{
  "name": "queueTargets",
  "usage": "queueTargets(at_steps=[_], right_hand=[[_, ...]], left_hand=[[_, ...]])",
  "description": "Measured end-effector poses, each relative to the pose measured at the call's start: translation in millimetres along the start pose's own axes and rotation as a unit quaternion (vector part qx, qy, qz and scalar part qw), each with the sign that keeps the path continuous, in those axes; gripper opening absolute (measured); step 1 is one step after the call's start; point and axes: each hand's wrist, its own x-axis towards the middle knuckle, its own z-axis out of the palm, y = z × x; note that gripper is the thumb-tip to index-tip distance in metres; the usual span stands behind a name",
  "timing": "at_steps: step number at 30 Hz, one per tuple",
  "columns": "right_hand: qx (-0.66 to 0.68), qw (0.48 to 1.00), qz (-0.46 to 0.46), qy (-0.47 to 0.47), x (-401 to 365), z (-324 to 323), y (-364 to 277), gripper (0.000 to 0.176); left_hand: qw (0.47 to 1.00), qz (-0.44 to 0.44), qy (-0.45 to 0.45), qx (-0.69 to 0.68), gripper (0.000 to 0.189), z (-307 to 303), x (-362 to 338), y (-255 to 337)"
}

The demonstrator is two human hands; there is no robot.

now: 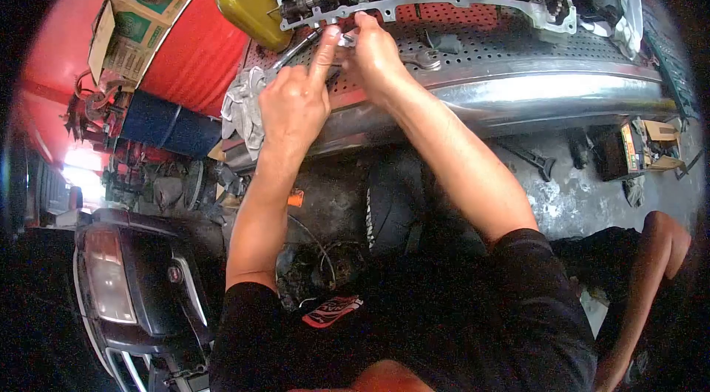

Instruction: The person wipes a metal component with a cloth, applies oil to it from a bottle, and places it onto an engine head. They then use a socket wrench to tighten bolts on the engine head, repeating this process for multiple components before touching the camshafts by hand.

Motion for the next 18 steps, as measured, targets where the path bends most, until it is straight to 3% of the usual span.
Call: queueTargets(at_steps=[4, 6, 8, 10, 12, 14, 17, 18], right_hand=[[-0.018, 0.999, 0.038, 0.002, 7, -5, 0, 0.044], [0.000, 0.999, 0.039, -0.015, 12, -7, 4, 0.047], [0.013, 0.997, 0.038, -0.072, 22, -19, 10, 0.047], [0.044, 0.997, 0.003, -0.060, 23, -19, 14, 0.044], [0.034, 0.997, -0.020, -0.069, 21, -18, 13, 0.047], [0.014, 0.995, -0.059, -0.073, 27, -23, 19, 0.048], [0.004, 0.994, -0.088, -0.063, 28, -24, 21, 0.049], [0.000, 0.994, -0.095, -0.060, 27, -23, 21, 0.050]], left_hand=[[0.997, -0.036, 0.039, -0.059, 0.077, -14, 1, -9], [0.992, -0.094, 0.047, -0.074, 0.070, -21, 10, -28], [0.982, -0.157, 0.088, -0.060, 0.062, -19, 33, -72], [0.974, -0.219, 0.057, -0.032, 0.047, -16, 65, -127], [0.974, -0.223, -0.024, -0.022, 0.042, 1, 98, -182], [0.973, -0.196, -0.109, -0.062, 0.049, 25, 125, -225], [0.896, -0.263, -0.316, -0.169, 0.058, 35, 155, -236], [0.887, -0.267, -0.341, -0.162, 0.060, 39, 157, -239]])
